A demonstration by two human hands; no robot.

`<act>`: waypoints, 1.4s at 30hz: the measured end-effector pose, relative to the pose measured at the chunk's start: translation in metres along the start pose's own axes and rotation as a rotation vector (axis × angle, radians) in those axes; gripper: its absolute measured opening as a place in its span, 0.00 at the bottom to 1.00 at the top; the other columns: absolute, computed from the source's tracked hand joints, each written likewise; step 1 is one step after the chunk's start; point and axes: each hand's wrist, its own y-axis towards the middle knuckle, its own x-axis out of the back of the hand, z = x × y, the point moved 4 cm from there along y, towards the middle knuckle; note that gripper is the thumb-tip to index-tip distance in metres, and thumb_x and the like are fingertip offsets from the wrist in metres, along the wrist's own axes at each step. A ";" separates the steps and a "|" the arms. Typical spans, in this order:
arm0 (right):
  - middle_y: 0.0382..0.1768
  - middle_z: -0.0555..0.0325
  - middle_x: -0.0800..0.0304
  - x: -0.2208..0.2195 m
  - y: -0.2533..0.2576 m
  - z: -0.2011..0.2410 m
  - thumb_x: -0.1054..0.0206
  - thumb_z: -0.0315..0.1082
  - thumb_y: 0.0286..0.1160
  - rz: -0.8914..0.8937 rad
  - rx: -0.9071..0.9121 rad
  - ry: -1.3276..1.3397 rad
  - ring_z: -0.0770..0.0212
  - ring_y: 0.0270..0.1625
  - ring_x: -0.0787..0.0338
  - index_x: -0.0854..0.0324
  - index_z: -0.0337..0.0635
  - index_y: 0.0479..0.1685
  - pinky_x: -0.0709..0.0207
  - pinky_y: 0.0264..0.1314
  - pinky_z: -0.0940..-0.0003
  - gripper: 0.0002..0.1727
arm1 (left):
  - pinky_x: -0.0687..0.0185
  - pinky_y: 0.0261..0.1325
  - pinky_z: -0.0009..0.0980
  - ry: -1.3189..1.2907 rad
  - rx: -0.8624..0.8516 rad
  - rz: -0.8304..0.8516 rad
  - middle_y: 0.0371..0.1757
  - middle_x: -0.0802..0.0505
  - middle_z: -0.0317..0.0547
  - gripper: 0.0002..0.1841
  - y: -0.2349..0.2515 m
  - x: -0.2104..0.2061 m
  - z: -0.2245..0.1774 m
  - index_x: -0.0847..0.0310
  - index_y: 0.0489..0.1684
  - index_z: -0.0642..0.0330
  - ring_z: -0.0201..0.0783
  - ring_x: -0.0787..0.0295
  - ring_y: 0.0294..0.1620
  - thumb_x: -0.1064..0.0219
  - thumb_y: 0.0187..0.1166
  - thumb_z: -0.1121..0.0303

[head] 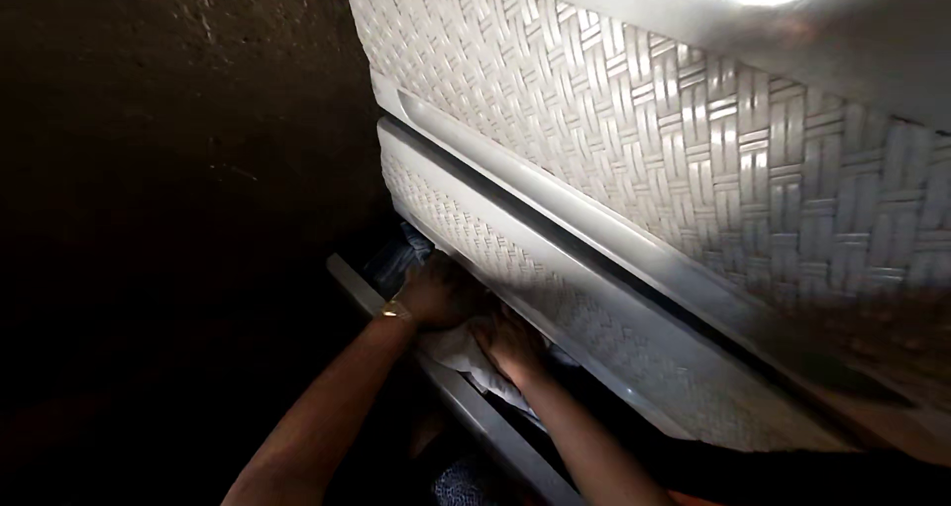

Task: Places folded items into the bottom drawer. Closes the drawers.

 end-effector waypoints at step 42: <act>0.86 0.45 0.31 0.005 0.021 0.003 0.50 0.62 0.88 0.035 -0.071 0.171 0.47 0.89 0.33 0.44 0.45 0.93 0.45 0.91 0.46 0.42 | 0.57 0.90 0.64 0.114 0.243 0.052 0.96 0.51 0.55 0.71 0.037 0.004 0.063 0.59 0.97 0.53 0.58 0.57 0.95 0.13 0.48 0.38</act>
